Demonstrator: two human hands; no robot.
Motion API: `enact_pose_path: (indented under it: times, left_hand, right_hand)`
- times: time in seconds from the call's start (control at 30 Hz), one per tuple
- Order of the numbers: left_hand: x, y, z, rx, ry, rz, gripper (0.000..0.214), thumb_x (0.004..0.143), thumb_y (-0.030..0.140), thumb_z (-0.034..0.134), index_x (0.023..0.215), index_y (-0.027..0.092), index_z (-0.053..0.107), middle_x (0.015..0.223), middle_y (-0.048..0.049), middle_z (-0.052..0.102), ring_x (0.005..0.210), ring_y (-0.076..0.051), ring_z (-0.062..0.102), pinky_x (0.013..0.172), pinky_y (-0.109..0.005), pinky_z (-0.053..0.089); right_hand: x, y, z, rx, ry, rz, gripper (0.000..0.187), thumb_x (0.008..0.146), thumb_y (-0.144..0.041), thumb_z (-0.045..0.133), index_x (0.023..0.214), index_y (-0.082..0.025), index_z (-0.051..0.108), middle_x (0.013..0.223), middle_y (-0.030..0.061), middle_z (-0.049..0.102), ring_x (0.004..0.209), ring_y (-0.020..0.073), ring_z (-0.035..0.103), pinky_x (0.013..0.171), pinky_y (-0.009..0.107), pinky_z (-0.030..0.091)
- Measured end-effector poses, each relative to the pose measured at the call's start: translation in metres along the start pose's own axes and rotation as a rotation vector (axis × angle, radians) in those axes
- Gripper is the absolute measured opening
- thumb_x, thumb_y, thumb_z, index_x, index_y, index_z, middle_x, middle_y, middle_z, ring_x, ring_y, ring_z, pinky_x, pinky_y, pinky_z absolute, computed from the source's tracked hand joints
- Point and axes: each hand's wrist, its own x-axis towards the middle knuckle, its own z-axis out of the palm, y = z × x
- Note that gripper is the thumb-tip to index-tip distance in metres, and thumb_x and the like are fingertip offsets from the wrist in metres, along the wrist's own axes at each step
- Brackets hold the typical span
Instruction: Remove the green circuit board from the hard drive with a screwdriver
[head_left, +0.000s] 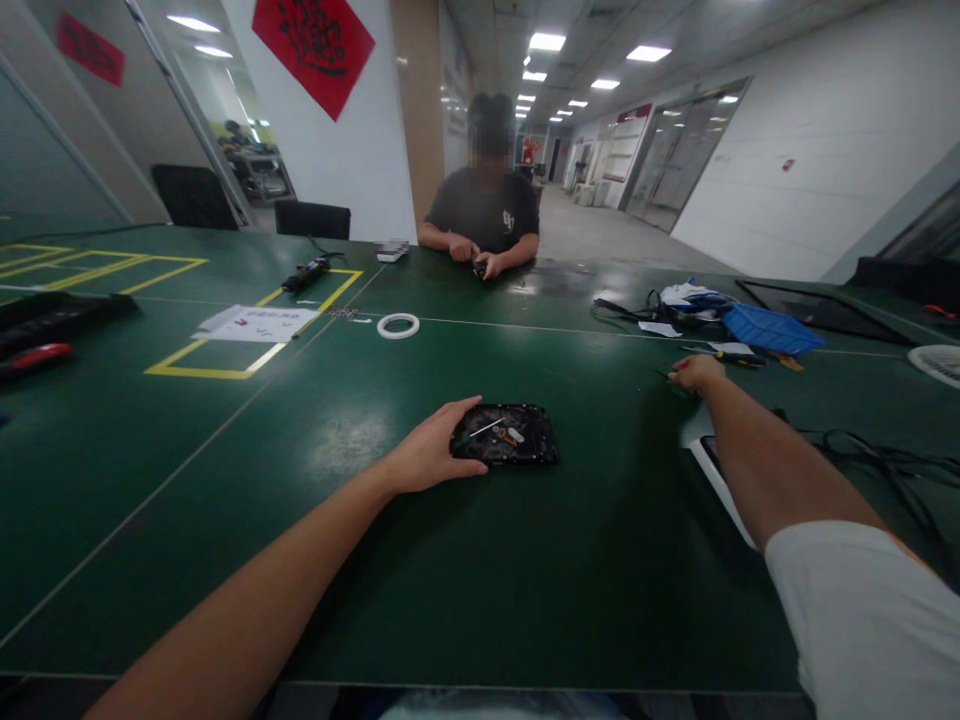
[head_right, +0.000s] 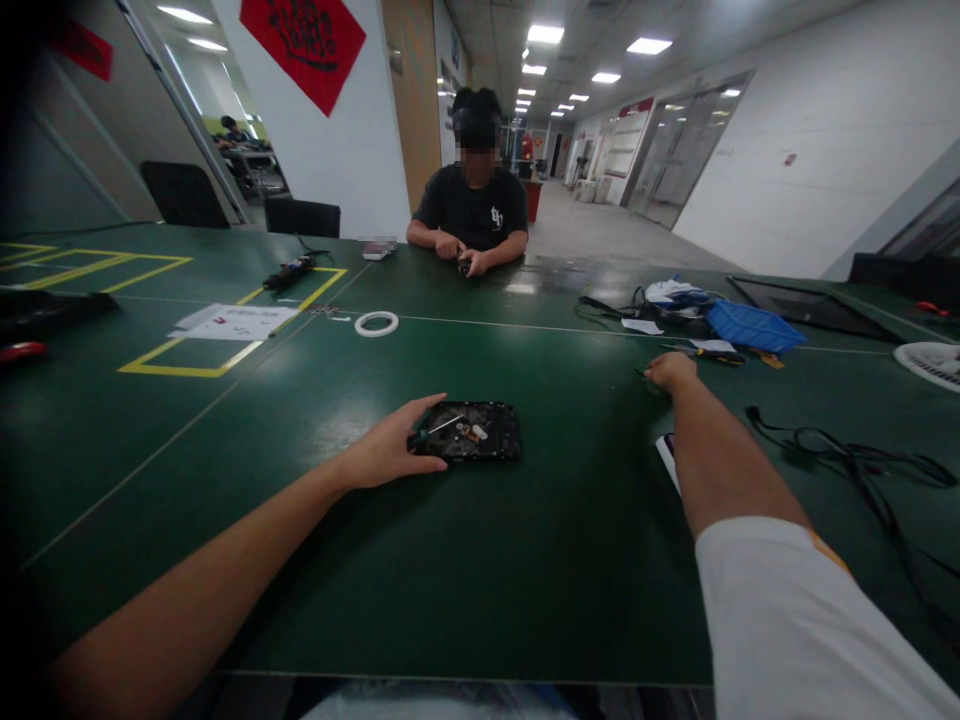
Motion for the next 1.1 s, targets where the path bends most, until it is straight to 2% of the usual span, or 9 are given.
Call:
enact_pose_path:
  times: [0.1,0.23,0.47,0.67,0.87,1.1]
  left_hand:
    - [0.000,0.000,0.000,0.007,0.004,0.012,0.102,0.073,0.052,0.081,0.158,0.027,0.029,0.157,-0.0099,0.040,0.143,-0.033,0.041,0.117,-0.048,0.038]
    - [0.000,-0.001,0.001,0.004,0.014,0.022,0.102,0.072,0.053,0.082,0.157,0.026,0.031,0.156,-0.0098,0.042,0.142,-0.033,0.042,0.116,-0.046,0.039]
    - [-0.001,-0.002,0.002,-0.007,0.004,0.006,0.101,0.073,0.054,0.082,0.157,0.029,0.032,0.156,-0.0096,0.042,0.140,-0.033,0.044,0.113,-0.047,0.042]
    - [0.000,-0.005,0.003,0.014,0.008,0.023,0.104,0.071,0.057,0.082,0.156,0.025,0.033,0.154,-0.0115,0.045,0.139,-0.034,0.046,0.115,-0.048,0.039]
    - [-0.001,-0.004,0.001,0.024,-0.001,0.040,0.105,0.071,0.056,0.082,0.157,0.024,0.031,0.154,-0.0115,0.043,0.141,-0.033,0.043,0.118,-0.046,0.036]
    - [-0.001,-0.005,-0.010,0.060,-0.049,0.040,0.111,0.065,0.058,0.085,0.156,0.025,0.033,0.153,-0.0121,0.044,0.139,-0.035,0.045,0.116,-0.047,0.038]
  right_hand:
    - [0.007,0.001,0.006,0.049,-0.076,0.017,0.020,0.078,-0.021,0.078,0.096,-0.011,0.079,0.102,0.0185,0.074,0.097,0.0275,0.067,0.084,0.036,0.048]
    - [0.007,0.003,0.011,0.143,-0.120,-0.053,0.026,0.075,-0.019,0.079,0.101,-0.015,0.077,0.102,0.0130,0.075,0.095,0.0265,0.070,0.087,0.036,0.052]
    - [-0.007,-0.004,0.013,0.258,-0.172,-0.146,0.027,0.068,-0.013,0.084,0.094,-0.014,0.076,0.098,0.0143,0.074,0.093,0.0283,0.070,0.088,0.042,0.054]
    - [-0.033,-0.022,0.015,0.317,-0.190,-0.146,0.028,0.067,-0.018,0.086,0.093,-0.014,0.075,0.092,0.0116,0.074,0.086,0.0255,0.070,0.083,0.040,0.056]
    - [-0.061,-0.053,0.022,0.360,-0.169,-0.122,0.029,0.067,-0.022,0.087,0.091,-0.014,0.074,0.083,0.0093,0.074,0.078,0.0233,0.070,0.075,0.036,0.057]
    - [-0.114,-0.088,0.030,0.433,-0.109,-0.241,0.032,0.074,-0.027,0.082,0.105,-0.019,0.075,0.101,0.0083,0.075,0.086,0.0198,0.071,0.080,0.030,0.055]
